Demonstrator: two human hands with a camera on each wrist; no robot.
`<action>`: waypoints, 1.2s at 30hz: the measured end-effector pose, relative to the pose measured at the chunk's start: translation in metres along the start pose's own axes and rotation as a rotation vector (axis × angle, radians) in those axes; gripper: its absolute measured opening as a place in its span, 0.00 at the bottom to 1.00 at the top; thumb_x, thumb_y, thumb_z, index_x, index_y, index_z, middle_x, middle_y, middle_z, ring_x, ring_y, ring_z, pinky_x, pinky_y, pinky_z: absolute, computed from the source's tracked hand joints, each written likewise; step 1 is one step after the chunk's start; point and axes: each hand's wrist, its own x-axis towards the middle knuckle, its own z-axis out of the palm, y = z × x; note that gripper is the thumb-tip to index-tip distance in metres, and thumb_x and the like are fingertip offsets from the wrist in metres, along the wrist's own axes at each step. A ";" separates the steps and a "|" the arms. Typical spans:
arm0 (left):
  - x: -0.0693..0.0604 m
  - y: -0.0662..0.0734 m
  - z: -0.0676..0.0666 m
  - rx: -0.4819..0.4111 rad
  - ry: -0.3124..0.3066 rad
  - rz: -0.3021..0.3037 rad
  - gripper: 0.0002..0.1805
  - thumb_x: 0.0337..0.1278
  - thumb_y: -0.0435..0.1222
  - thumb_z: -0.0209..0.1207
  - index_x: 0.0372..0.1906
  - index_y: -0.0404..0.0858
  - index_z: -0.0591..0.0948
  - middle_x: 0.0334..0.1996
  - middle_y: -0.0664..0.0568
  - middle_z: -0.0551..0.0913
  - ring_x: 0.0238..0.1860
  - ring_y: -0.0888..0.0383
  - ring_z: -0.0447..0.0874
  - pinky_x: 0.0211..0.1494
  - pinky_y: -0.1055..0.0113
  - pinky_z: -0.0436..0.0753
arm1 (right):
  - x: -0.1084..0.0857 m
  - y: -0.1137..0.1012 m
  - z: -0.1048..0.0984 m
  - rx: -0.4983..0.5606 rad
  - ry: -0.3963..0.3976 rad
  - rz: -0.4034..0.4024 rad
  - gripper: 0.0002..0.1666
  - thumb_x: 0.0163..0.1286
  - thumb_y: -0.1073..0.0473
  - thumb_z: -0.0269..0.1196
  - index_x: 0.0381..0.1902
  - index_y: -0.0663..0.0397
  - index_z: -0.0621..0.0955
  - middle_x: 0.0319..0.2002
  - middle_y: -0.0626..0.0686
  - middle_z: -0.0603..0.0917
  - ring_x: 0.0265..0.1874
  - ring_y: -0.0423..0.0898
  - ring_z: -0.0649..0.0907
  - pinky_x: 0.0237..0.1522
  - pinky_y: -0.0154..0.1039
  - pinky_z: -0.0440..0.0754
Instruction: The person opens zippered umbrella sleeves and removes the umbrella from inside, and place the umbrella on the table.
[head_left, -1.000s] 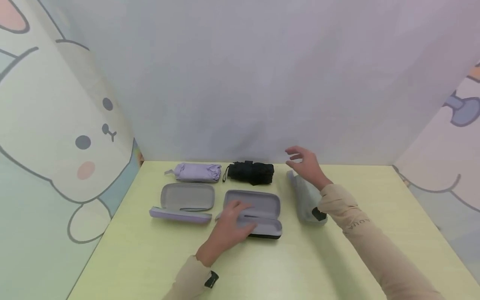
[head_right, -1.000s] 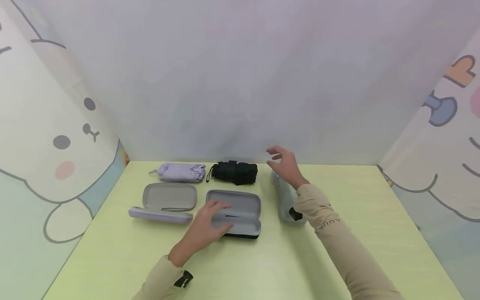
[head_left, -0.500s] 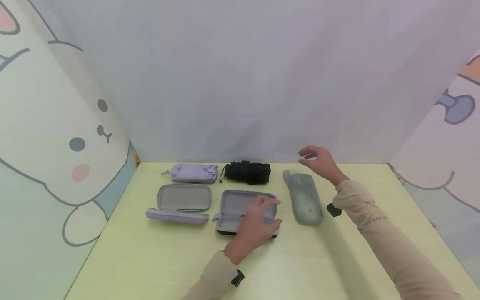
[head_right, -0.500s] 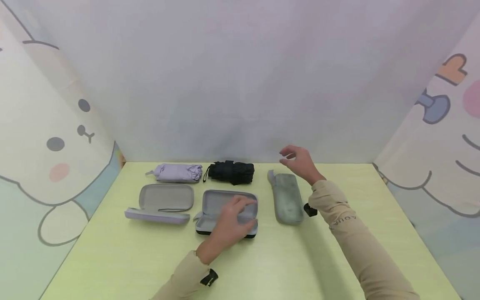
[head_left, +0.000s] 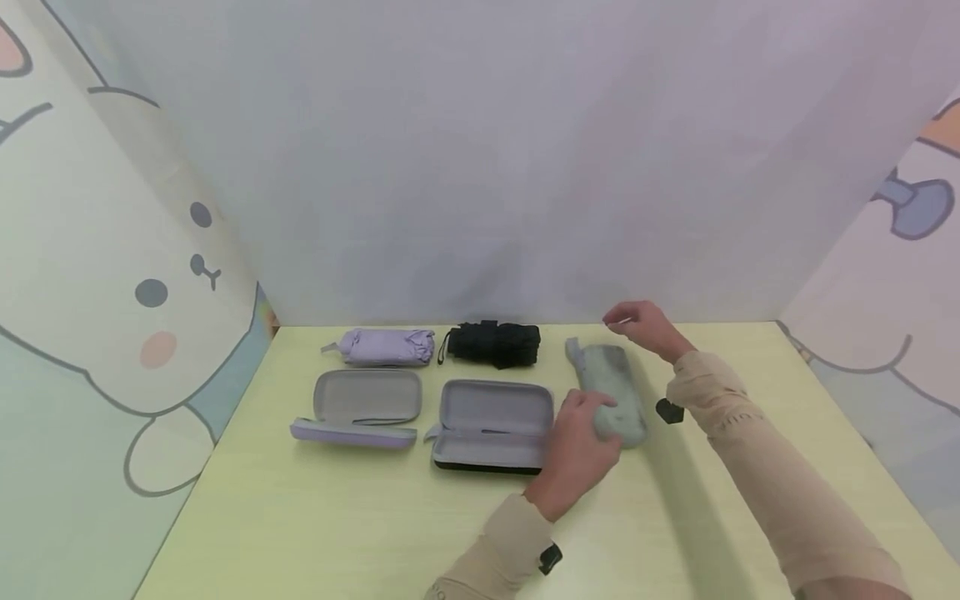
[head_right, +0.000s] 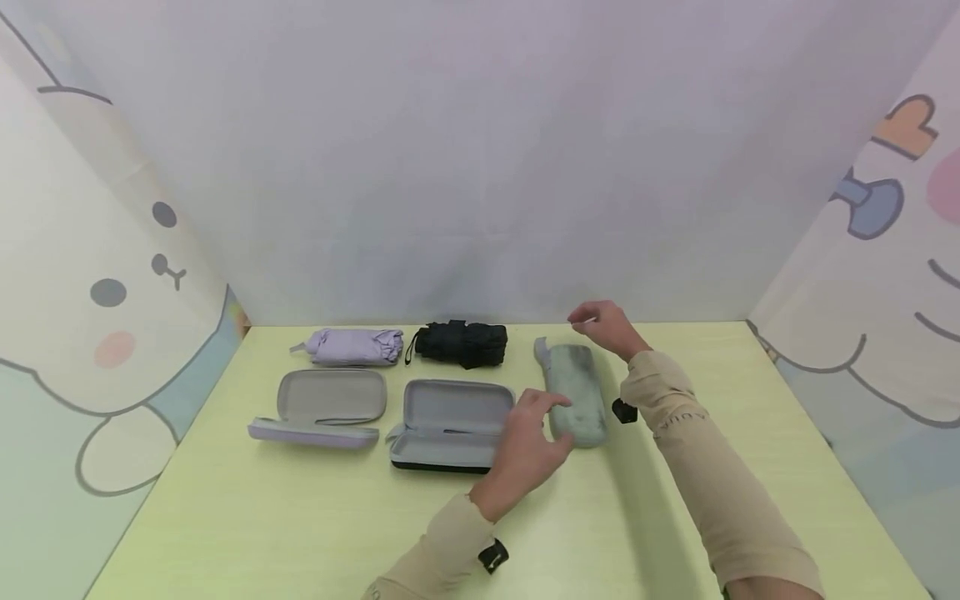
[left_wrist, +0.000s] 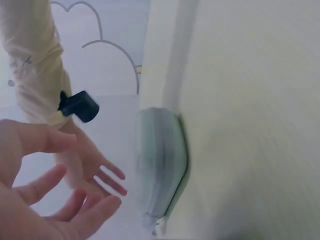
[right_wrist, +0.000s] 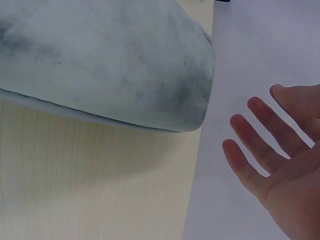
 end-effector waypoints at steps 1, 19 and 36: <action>0.001 0.001 0.004 0.001 -0.001 -0.026 0.19 0.46 0.32 0.63 0.48 0.45 0.81 0.47 0.55 0.73 0.46 0.58 0.75 0.40 0.72 0.74 | 0.001 0.002 0.000 0.017 -0.008 0.004 0.13 0.69 0.64 0.55 0.47 0.65 0.80 0.48 0.66 0.80 0.47 0.61 0.78 0.45 0.53 0.76; 0.024 -0.003 0.066 0.389 0.036 -0.090 0.12 0.48 0.45 0.65 0.42 0.54 0.86 0.54 0.50 0.69 0.56 0.56 0.63 0.36 0.68 0.75 | 0.031 0.015 0.030 -0.058 -0.176 -0.050 0.11 0.67 0.68 0.56 0.39 0.67 0.84 0.42 0.61 0.84 0.47 0.58 0.79 0.46 0.44 0.74; 0.029 -0.008 0.067 0.484 0.046 -0.092 0.14 0.37 0.50 0.70 0.33 0.50 0.85 0.53 0.50 0.69 0.49 0.55 0.65 0.31 0.71 0.72 | 0.039 0.018 0.040 0.021 -0.234 0.032 0.14 0.62 0.68 0.53 0.39 0.68 0.84 0.43 0.62 0.83 0.44 0.54 0.79 0.43 0.40 0.74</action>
